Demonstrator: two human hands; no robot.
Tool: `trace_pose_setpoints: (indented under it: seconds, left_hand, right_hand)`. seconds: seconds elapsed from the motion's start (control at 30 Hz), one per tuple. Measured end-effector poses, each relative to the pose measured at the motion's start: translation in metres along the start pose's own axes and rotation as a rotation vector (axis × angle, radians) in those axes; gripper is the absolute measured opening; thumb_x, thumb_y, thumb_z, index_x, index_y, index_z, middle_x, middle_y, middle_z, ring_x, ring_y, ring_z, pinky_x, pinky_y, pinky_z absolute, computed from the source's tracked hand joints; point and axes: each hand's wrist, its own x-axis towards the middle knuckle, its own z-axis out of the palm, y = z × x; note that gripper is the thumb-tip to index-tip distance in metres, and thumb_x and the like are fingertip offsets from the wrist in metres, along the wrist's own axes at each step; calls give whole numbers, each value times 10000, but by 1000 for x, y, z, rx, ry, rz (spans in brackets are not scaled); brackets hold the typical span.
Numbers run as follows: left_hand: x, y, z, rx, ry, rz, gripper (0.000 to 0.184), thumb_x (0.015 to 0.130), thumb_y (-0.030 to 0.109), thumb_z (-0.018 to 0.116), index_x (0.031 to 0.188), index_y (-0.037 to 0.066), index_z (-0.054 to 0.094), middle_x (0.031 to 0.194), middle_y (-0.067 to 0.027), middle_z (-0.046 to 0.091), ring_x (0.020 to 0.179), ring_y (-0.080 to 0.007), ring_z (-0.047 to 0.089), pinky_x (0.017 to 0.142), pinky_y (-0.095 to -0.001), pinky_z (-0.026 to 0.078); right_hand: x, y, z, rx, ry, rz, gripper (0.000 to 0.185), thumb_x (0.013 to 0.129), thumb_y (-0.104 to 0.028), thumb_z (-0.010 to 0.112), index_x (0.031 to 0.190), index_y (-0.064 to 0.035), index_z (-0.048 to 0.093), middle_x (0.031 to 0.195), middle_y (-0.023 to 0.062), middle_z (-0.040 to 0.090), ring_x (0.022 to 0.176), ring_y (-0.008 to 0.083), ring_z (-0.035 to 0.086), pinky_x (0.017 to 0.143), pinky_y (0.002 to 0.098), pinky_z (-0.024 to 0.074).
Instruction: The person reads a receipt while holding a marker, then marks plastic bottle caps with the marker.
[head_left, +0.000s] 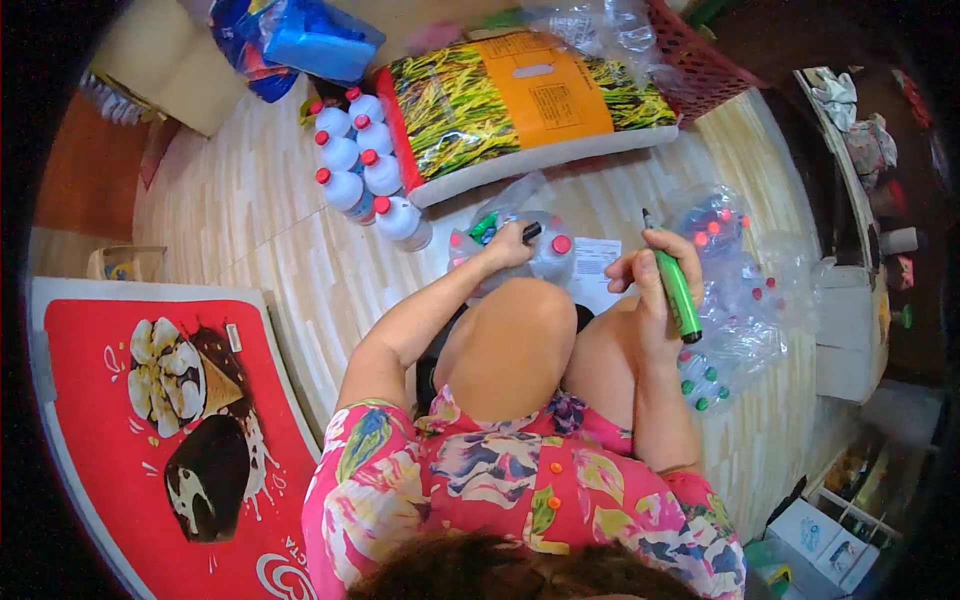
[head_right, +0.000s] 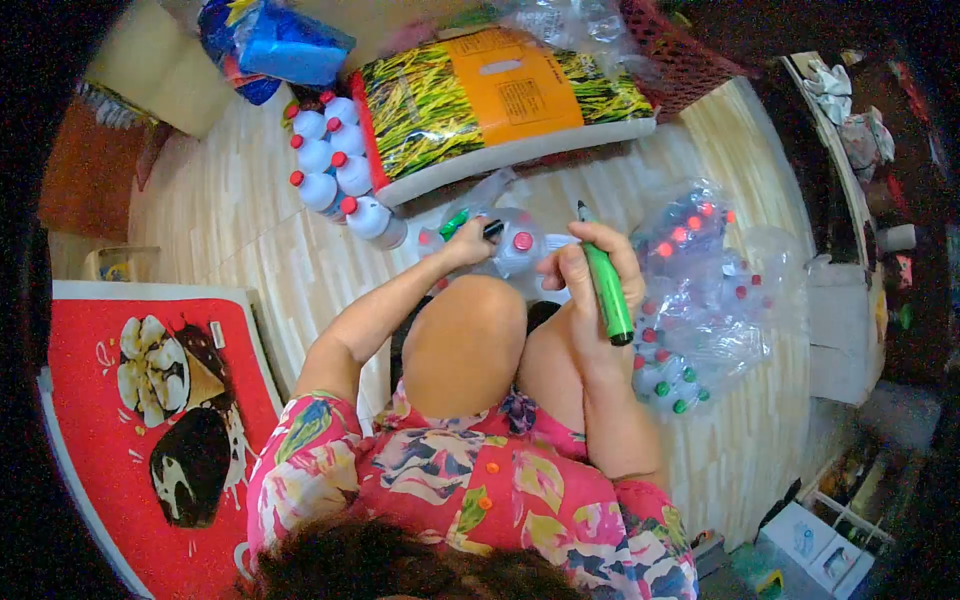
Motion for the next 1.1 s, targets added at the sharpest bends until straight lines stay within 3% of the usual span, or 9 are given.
trace_pose_setpoints:
  seconds: [0.1, 0.2, 0.3, 0.5, 0.7, 0.8, 0.83, 0.93, 1.1]
  left_hand:
    - [-6, 13, 4, -354, -17, -43, 165, 622, -6, 596, 766, 43, 532, 657, 3, 497, 617, -105, 477, 551, -270, 405]
    - [-17, 28, -2, -559, 9, -103, 173, 629, -9, 621, 769, 48, 537, 679, 10, 503, 635, -100, 484, 566, -263, 403]
    - [-18, 38, -1, -839, 91, 31, 182, 638, 13, 662, 771, 48, 542, 700, 8, 522, 653, -95, 480, 587, -257, 403]
    - [-13, 69, -8, -254, -105, 150, 211, 641, 111, 688, 745, 34, 521, 676, 0, 462, 663, -104, 415, 611, -271, 388]
    - [-7, 70, 8, -150, -26, 280, 276, 621, 146, 694, 792, -11, 544, 748, -111, 551, 710, -234, 530, 651, -349, 434]
    - [-2, 72, 19, 213, 13, 480, 285, 593, 145, 708, 782, 1, 551, 841, -157, 554, 819, -306, 556, 693, -389, 446]
    - [-2, 73, 23, 214, -29, 533, 216, 577, 78, 675, 748, 15, 559, 834, -151, 549, 839, -352, 547, 696, -404, 464]
    - [-3, 66, 21, 404, 13, 649, 218, 635, 135, 681, 777, 13, 569, 896, -160, 541, 876, -349, 557, 727, -432, 460]
    - [-13, 60, 7, 549, 189, 311, 181, 659, 141, 648, 780, 18, 596, 861, -179, 595, 804, -370, 592, 687, -437, 486]
  right_hand:
    - [-4, -6, -13, 13, 54, 54, 198, 880, -126, 583, 1045, -25, 540, 698, 111, 618, 584, 133, 555, 560, 250, 458]
    - [-2, -8, -20, 30, 61, 66, 190, 870, -99, 592, 1038, -19, 556, 710, 98, 617, 602, 124, 563, 570, 242, 468]
    - [1, -7, -23, 42, 41, 83, 186, 867, -93, 595, 1035, -21, 563, 713, 87, 613, 615, 121, 570, 570, 236, 472]
    - [2, -6, -19, 38, -33, 137, 164, 864, -82, 600, 1022, -40, 588, 724, 58, 618, 644, 105, 583, 574, 224, 478]
    - [4, -5, -20, 41, -67, 144, 168, 863, -74, 603, 1028, -51, 593, 731, 49, 622, 668, 92, 587, 578, 215, 470]
    - [4, -5, -20, 27, -83, 153, 165, 864, -70, 600, 1027, -54, 594, 731, 42, 617, 671, 93, 590, 582, 214, 473]
    - [3, -6, -19, 14, -71, 154, 171, 860, -69, 597, 1029, -44, 584, 718, 61, 618, 648, 103, 585, 570, 222, 467]
    - [3, -6, -18, -6, -51, 151, 185, 852, -67, 590, 1029, -24, 564, 693, 96, 619, 603, 123, 576, 549, 235, 457]
    - [2, -6, -27, 35, -64, 178, 160, 861, -75, 602, 1020, -49, 600, 749, 26, 595, 676, 95, 598, 577, 220, 481]
